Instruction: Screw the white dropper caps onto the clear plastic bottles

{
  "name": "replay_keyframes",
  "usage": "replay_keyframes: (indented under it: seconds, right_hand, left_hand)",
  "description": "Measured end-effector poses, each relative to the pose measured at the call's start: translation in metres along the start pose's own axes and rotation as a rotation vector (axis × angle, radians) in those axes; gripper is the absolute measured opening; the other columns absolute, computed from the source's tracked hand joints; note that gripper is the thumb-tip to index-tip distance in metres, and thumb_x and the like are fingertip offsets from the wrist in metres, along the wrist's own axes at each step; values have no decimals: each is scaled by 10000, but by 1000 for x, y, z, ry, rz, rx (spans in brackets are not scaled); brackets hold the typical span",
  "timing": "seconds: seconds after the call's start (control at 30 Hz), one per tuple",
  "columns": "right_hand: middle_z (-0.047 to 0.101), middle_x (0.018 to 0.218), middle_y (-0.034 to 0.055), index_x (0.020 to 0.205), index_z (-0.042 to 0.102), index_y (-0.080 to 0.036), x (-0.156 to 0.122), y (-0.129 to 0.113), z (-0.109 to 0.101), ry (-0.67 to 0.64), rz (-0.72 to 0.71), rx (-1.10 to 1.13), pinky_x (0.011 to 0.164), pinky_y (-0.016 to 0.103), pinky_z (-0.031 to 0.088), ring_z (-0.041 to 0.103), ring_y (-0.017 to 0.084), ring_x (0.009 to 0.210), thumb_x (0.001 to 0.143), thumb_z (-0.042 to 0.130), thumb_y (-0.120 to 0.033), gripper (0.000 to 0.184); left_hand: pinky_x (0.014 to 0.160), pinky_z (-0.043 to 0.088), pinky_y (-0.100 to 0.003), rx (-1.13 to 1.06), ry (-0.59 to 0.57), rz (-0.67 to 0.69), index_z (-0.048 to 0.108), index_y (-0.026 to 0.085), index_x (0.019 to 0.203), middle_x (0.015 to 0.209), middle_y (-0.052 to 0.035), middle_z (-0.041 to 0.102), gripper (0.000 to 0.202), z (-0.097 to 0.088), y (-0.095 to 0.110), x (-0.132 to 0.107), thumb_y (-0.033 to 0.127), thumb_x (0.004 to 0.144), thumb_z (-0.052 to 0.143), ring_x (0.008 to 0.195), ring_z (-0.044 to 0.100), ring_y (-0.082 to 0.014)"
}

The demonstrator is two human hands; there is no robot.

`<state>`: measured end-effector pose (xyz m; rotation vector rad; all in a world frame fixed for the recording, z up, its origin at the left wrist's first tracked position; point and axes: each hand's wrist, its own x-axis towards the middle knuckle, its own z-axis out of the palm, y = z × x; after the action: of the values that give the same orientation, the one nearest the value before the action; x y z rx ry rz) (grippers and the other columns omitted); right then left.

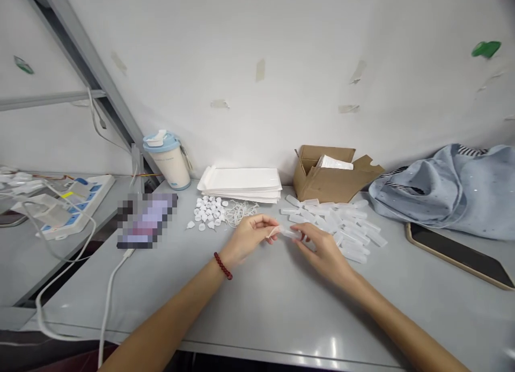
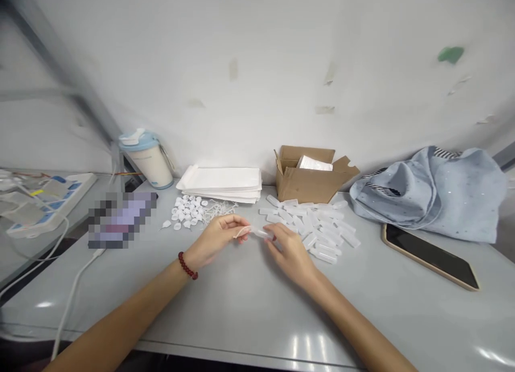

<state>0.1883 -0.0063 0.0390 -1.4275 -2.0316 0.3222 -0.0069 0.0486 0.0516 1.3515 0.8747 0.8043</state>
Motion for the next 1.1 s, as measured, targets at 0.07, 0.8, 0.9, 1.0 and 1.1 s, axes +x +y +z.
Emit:
replay_keyframes:
  seconds: [0.07,0.8,0.9,1.0,1.1]
  right_hand:
    - [691,925,88,1051,623,-145,8,-10,7,82,96,141,680,322,527,636,191,758,868,533,-246,228]
    - [676,949,58,1048,595,-170,-13,-44,16,-25,146,507,730,295,547,645,147,772,861,585,-246,202]
    - [675,959,56,1054,599,-173,-14,-44,12,-62,127,517,752,302,542,641,152,810,869,574,-231,196]
    - [679,949,47,1054,607,-186,-14,-44,8,-71,114,486,702,283,533,636,157,818,865,582,-231,196]
    - [681,948,41,1061,605,-195,-15,-44,7,-68,105,472,713,287,528,635,158,824,864,585,-229,201]
  left_hand:
    - [649,475,-264,-56,0,-34,636,126,836,714,-23,628,244,-4,2,-4,337,731,697,628,578,-109]
    - [612,452,-226,-179,23,-94,685,153,815,615,12,619,137,-10,21,-46,270,751,714,588,553,-97]
    - [625,450,-226,-284,58,-114,686,163,809,648,5,635,134,-8,17,-47,273,740,720,605,560,-99]
    - [668,454,-230,-344,143,-93,682,170,786,693,-2,646,130,-7,14,-48,291,749,709,653,565,-104]
    - [693,452,-240,-321,164,-115,691,167,778,689,-4,629,129,-5,12,-49,286,735,716,671,551,-110]
